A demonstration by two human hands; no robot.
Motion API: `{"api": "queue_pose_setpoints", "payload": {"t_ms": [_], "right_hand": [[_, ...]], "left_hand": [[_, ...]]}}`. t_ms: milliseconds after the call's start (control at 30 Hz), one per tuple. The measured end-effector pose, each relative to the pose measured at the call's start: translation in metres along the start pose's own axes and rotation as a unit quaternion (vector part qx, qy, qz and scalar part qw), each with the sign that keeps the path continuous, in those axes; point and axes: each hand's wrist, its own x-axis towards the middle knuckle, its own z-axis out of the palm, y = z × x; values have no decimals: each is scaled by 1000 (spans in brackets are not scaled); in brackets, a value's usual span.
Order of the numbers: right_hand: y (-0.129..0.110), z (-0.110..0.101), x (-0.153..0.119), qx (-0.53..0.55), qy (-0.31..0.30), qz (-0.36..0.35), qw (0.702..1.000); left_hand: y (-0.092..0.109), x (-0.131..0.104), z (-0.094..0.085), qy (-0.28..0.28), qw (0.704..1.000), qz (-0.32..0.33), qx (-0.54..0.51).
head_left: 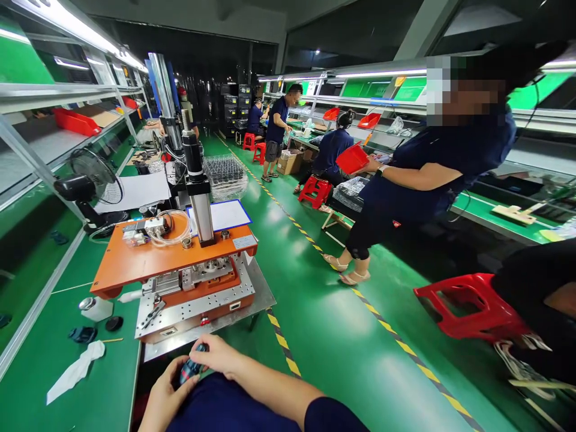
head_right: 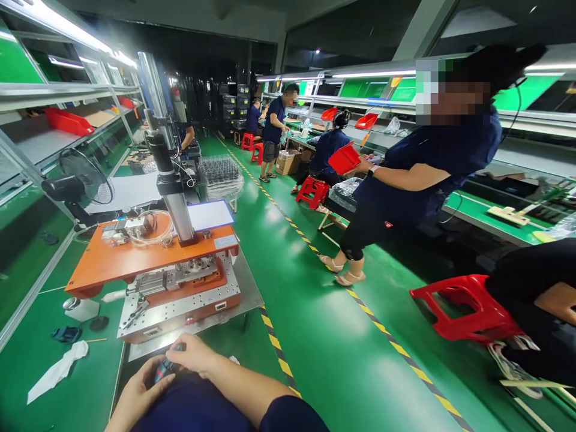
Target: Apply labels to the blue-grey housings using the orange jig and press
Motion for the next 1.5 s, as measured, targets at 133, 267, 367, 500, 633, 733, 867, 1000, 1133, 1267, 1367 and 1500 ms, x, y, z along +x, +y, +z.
{"api": "queue_pose_setpoints", "payload": {"t_ms": [133, 267, 367, 500, 633, 733, 867, 1000, 1133, 1267, 1367, 1500], "right_hand": [[-2, -1, -2, -3, 5, -9, 1000], [-1, -2, -1, 1, -2, -12, 1000], [2, -2, 0, 4, -5, -16, 1000], [4, -3, -1, 11, -16, -28, 999], [5, -5, -3, 20, -29, -31, 999], [5, -6, -4, 22, -35, -35, 999], [7, -8, -6, 24, -39, -37, 998], [8, -8, -8, 24, -37, -34, 998], [9, -8, -9, 25, -39, -30, 998], [10, -9, -10, 23, -41, -28, 998], [10, -12, -10, 20, -42, -28, 999], [9, -16, -11, 21, -44, -30, 998]], "left_hand": [[-2, -1, 2, 19, 1000, -8, 7], [-4, -1, 3, 14, 1000, -11, 7], [-3, -3, 4, 9, 1000, -11, 11], [1, -6, 6, 15, 999, -5, 28], [5, -9, 8, 14, 1000, 2, 27], [8, -12, 9, 9, 1000, 6, 23], [12, -14, 11, 9, 1000, 8, 18], [14, -17, 13, 15, 1000, 0, 27], [13, -19, 14, 15, 1000, -7, 23], [12, -20, 16, 11, 1000, -8, 16], [14, -20, 18, 9, 1000, -10, 22], [19, -19, 21, 10, 1000, -14, 23]]}}
